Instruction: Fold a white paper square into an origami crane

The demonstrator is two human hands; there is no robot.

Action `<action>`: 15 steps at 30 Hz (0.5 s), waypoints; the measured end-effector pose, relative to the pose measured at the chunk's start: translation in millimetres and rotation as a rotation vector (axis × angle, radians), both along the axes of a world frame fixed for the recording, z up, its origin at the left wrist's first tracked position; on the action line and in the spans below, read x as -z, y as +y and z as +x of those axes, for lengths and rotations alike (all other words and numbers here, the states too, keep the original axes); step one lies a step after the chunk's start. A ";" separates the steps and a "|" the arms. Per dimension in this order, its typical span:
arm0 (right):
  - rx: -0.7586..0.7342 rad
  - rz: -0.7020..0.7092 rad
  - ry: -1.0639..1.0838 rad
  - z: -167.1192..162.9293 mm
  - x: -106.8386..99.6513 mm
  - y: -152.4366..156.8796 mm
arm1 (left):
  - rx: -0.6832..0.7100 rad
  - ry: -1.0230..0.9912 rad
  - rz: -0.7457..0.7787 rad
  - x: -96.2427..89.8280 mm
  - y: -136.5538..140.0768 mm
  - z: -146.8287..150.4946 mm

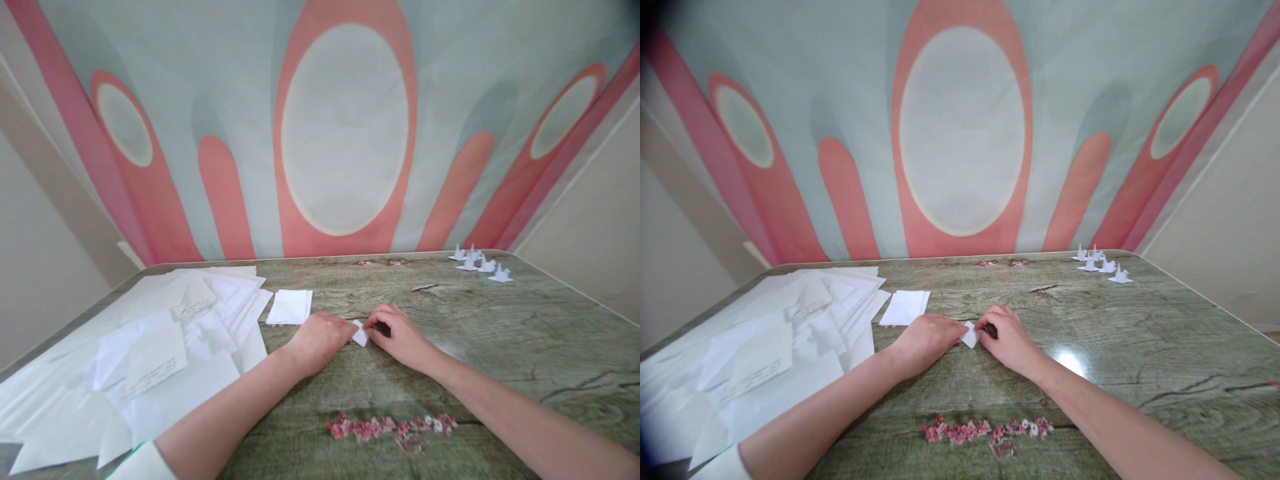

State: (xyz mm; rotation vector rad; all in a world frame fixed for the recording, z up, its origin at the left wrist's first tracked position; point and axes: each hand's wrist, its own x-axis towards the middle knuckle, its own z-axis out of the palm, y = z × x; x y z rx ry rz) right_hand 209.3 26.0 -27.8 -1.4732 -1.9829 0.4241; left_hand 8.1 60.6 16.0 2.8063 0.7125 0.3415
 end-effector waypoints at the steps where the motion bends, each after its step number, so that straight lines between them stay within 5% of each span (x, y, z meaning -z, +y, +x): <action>1: 0.000 -0.001 -0.001 -0.1 -0.2 -0.2 | 0.001 0.007 0.006 -0.1 -0.5 0.3; 15: -0.002 -0.008 -0.010 -0.1 -1.1 -1.1 | 0.046 0.149 0.199 3.7 5.7 -0.8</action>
